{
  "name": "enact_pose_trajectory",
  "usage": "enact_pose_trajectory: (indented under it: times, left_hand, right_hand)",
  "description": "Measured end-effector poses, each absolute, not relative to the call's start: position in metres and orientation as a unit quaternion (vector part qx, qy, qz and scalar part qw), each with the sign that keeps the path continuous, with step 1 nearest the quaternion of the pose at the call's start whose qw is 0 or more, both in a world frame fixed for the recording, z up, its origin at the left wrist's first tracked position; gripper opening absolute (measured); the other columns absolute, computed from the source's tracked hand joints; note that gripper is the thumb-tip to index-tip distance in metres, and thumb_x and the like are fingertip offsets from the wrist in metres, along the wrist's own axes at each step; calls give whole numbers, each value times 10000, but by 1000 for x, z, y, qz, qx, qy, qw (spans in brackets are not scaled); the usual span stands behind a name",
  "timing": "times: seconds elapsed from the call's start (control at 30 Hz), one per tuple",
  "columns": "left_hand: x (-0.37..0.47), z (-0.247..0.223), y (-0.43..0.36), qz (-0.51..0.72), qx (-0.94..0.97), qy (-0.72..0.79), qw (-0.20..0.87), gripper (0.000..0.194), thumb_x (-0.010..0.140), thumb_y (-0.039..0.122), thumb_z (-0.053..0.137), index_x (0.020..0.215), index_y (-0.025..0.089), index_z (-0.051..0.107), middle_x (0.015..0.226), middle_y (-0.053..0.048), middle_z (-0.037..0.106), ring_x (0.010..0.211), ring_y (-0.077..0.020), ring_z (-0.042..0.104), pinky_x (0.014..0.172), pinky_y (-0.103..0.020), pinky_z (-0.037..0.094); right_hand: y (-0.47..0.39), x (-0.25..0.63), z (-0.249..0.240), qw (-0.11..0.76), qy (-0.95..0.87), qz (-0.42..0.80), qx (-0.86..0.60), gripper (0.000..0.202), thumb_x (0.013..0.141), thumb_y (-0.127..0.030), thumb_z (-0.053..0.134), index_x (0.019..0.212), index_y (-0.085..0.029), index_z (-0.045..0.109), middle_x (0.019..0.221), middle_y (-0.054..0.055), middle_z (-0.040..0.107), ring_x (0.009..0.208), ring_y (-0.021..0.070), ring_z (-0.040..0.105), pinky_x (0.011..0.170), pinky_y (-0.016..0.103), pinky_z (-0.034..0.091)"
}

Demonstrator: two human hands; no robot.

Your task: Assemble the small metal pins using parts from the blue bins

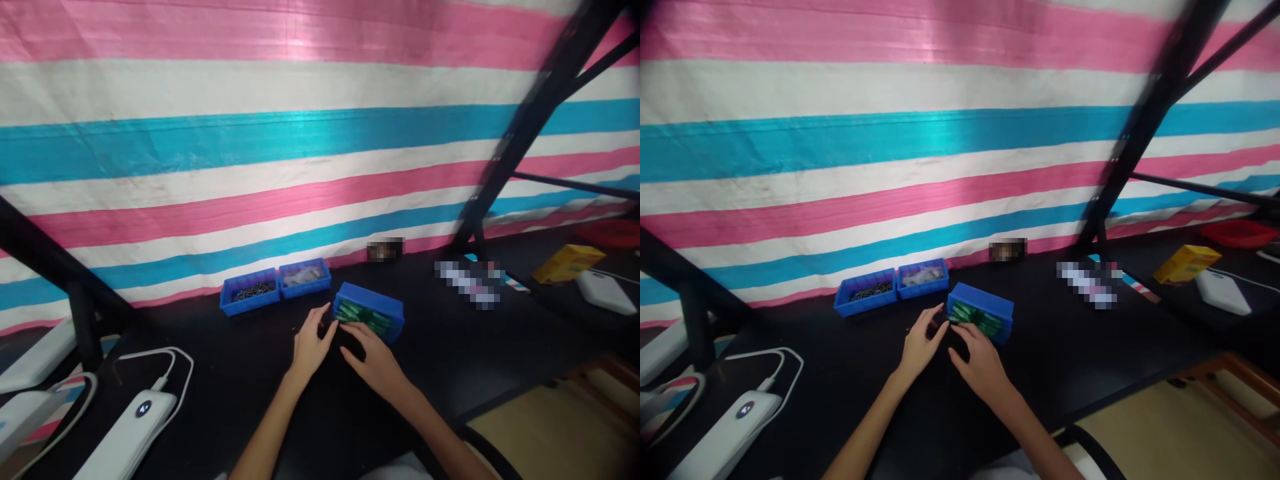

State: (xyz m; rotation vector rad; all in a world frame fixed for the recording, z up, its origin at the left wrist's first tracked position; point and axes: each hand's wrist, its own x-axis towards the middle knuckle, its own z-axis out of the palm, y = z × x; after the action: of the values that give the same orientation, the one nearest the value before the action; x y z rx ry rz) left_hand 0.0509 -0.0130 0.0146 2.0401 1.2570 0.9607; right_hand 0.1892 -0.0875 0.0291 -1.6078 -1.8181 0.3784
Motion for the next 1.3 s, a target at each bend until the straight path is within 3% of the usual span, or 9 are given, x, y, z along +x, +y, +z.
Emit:
enact_pose_trajectory:
  times: [0.1,0.17,0.3,0.37,0.57,0.77,1.13,1.3]
  left_hand:
    - [48,14,-10,346,764,479,260,378,827,348,445,1203,317,466,1053,3,567,778,-122,562,627,-230,474]
    - [47,13,-10,338,778,465,256,364,829,353,441,1187,309,485,1008,1,585,760,-124,566,628,-230,472]
    - [52,11,-15,322,822,403,242,302,829,351,447,1101,285,559,964,-16,605,881,-166,568,712,-256,469]
    - [54,10,-18,319,833,381,244,276,828,337,454,1067,280,580,985,-23,604,948,-180,555,763,-270,463]
    - [56,3,-16,337,825,345,295,242,793,308,529,1017,271,612,1020,-21,597,961,-175,561,851,-291,446]
    - [58,-5,-12,338,809,340,340,253,792,305,531,1029,249,600,1059,-47,560,988,-189,546,852,-317,448]
    - [53,-5,-11,302,828,376,286,237,797,328,517,1005,250,598,1137,-52,527,1069,-218,498,896,-343,420]
    - [44,-6,0,318,829,398,231,215,799,314,504,969,243,613,1027,-40,575,979,-198,532,830,-332,452]
  right_hand:
    - [-91,196,41,347,-707,150,-598,234,793,-247,492,991,-262,616,1020,26,598,887,165,585,772,287,485]
    - [-93,210,46,392,-688,85,-605,206,794,-264,502,959,-264,626,1006,33,598,905,175,574,807,303,467]
    - [-82,248,42,437,-582,-80,-682,501,722,-349,592,1198,-236,483,1228,97,470,1131,280,426,953,456,329]
    - [-74,263,34,427,-584,-54,-689,653,677,-397,621,1262,-208,401,1255,116,444,1146,293,412,941,468,340]
    - [-78,261,14,448,-606,90,-651,544,749,-336,546,1250,-204,378,1212,82,487,1078,222,493,896,354,424]
    - [-103,251,18,446,-607,171,-635,583,768,-298,520,1306,-238,303,1281,67,432,1093,213,492,865,333,463]
    - [-114,250,31,366,-677,102,-630,599,744,-272,574,1296,-346,352,1268,1,461,1115,215,489,881,321,470]
    - [-114,259,37,358,-680,112,-630,674,708,-265,618,1310,-357,330,1278,2,458,1126,235,480,896,343,460]
